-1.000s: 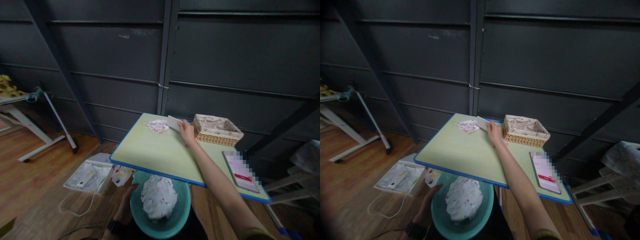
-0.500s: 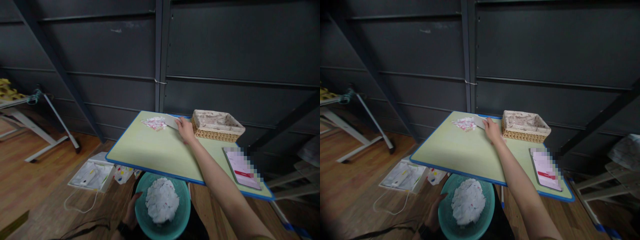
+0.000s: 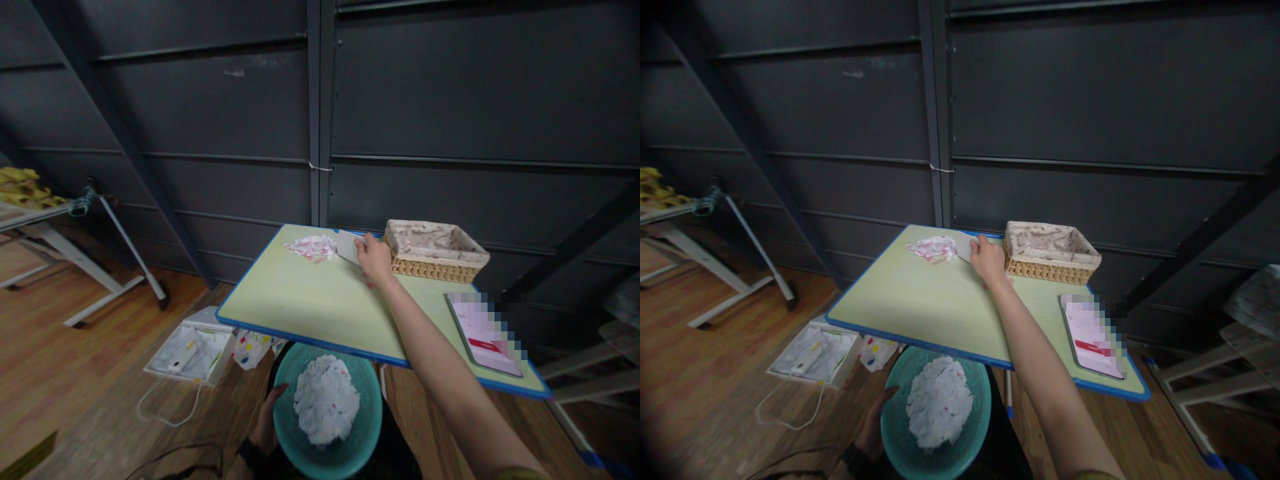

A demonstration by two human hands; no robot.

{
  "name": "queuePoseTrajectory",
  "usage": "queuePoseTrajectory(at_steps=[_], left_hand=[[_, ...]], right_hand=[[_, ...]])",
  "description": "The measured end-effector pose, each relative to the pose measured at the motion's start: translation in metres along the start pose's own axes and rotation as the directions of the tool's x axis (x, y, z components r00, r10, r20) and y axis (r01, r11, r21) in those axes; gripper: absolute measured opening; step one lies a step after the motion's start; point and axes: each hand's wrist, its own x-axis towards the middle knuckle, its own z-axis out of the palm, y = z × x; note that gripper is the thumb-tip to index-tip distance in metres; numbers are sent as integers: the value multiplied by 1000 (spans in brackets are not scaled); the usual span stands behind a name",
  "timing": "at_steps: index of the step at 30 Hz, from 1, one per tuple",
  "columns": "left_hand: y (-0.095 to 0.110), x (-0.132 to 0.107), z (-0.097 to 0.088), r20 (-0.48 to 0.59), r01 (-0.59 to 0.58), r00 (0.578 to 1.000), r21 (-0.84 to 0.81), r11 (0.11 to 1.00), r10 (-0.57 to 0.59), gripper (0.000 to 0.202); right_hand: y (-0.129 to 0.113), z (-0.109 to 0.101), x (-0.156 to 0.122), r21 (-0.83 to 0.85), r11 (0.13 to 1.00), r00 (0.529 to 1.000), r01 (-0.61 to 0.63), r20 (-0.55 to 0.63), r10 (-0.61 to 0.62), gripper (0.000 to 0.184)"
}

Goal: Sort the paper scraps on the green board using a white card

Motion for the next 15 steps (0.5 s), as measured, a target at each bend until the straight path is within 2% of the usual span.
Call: queuePoseTrajectory(at_steps=[3, 7, 10, 15], left_hand=[[0, 1, -1, 4, -8, 1000, 0, 1000, 8, 50], [0, 2, -1, 11, 4, 1000, 4, 1000, -4, 47], [0, 4, -3, 5, 0, 1000, -7, 1000, 0, 48], [-1, 5, -6, 7, -2, 1000, 3, 1000, 2, 49]], right_hand=[[0, 2, 1, 64, 997, 999, 47, -23, -46, 40], [-1, 5, 0, 105, 984, 989, 142, 23, -145, 37], [-1, 3, 0, 63, 992, 993, 110, 41, -113, 35], [0, -2, 1, 55, 997, 999, 45, 6, -46, 37]])
